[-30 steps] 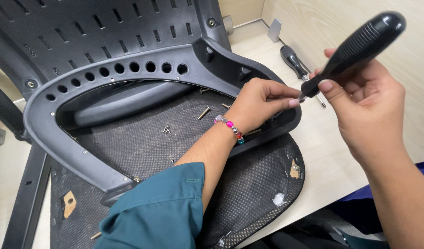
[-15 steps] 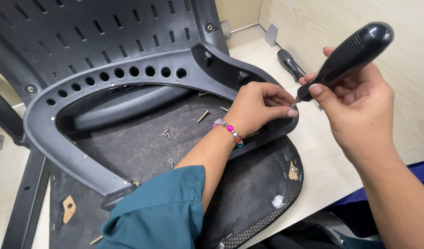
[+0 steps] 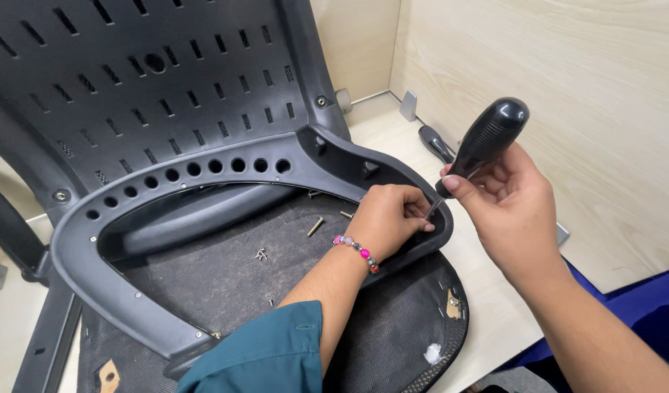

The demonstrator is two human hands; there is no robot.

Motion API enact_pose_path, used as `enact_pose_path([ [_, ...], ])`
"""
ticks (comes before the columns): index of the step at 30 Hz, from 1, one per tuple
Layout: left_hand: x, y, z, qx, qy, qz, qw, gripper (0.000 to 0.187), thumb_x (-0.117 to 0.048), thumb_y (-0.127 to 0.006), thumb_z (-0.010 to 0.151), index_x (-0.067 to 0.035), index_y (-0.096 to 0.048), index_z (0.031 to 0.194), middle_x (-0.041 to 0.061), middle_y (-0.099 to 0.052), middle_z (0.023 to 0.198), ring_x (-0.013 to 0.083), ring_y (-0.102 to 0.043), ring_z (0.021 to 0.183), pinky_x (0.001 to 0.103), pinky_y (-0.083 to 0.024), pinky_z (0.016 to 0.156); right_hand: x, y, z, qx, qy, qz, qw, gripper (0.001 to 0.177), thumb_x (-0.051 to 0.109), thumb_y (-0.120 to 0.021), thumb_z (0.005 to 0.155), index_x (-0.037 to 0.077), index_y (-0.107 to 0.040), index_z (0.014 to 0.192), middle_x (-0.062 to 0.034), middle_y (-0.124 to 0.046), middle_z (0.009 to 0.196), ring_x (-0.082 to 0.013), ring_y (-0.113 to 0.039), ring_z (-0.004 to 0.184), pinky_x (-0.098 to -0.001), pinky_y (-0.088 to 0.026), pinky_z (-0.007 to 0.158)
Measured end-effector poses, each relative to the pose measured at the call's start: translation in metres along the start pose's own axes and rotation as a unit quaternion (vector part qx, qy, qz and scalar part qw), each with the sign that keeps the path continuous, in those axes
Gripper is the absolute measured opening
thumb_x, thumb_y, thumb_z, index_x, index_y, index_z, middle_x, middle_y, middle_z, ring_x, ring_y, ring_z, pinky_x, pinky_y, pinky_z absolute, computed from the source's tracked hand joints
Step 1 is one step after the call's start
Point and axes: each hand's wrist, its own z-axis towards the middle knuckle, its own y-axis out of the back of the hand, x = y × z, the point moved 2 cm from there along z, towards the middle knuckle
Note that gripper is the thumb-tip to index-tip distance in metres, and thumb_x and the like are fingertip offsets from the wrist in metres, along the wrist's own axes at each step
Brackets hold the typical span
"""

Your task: The person attaches a black plastic chair armrest to the chair frame using a screwdriver and multiple screws. They align the armrest, insert screws, and tighten them to secure the part to the chair.

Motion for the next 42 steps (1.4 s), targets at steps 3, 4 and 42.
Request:
enact_pose_path([
  [3,-0.002,0.001,-0.001,-0.007,-0.021,0.02,1.0,0.018,-0.005,-0.082,0.073,-0.001,-0.076,0.089,0.009,-0.077,0.078,0.016,-0.077,0.074,0.028,-0.06,0.07,-0.003,0.006,0.005,0.045,0.013,0.058,0.997,0.038,0.003,-0.058,0.099,0.0,-0.044,0.134,-0.0119,-0.068,0.117,-0.0199,-0.069,0.117,-0.0364,-0.056,0.102],
  [4,-0.002,0.001,-0.002,-0.002,-0.022,0.032,0.999,0.02,-0.006,-0.083,0.072,-0.002,-0.076,0.09,0.009,-0.077,0.079,0.0171,-0.076,0.074,0.029,-0.06,0.071,-0.005,0.006,0.004,0.055,0.02,0.068,0.996,0.036,0.004,-0.055,0.101,0.0,-0.043,0.135,-0.0121,-0.068,0.118,-0.0201,-0.067,0.119,-0.0363,-0.055,0.103],
  [42,-0.007,0.004,-0.007,-0.01,-0.027,0.127,0.992,0.021,-0.014,-0.086,0.068,-0.006,-0.073,0.083,0.008,-0.074,0.08,0.0244,-0.073,0.076,0.036,-0.058,0.07,0.002,0.014,0.001,0.04,-0.03,-0.021,0.999,0.05,0.005,-0.07,0.083,0.005,-0.053,0.13,-0.007,-0.074,0.106,-0.0152,-0.072,0.104,-0.0317,-0.059,0.091],
])
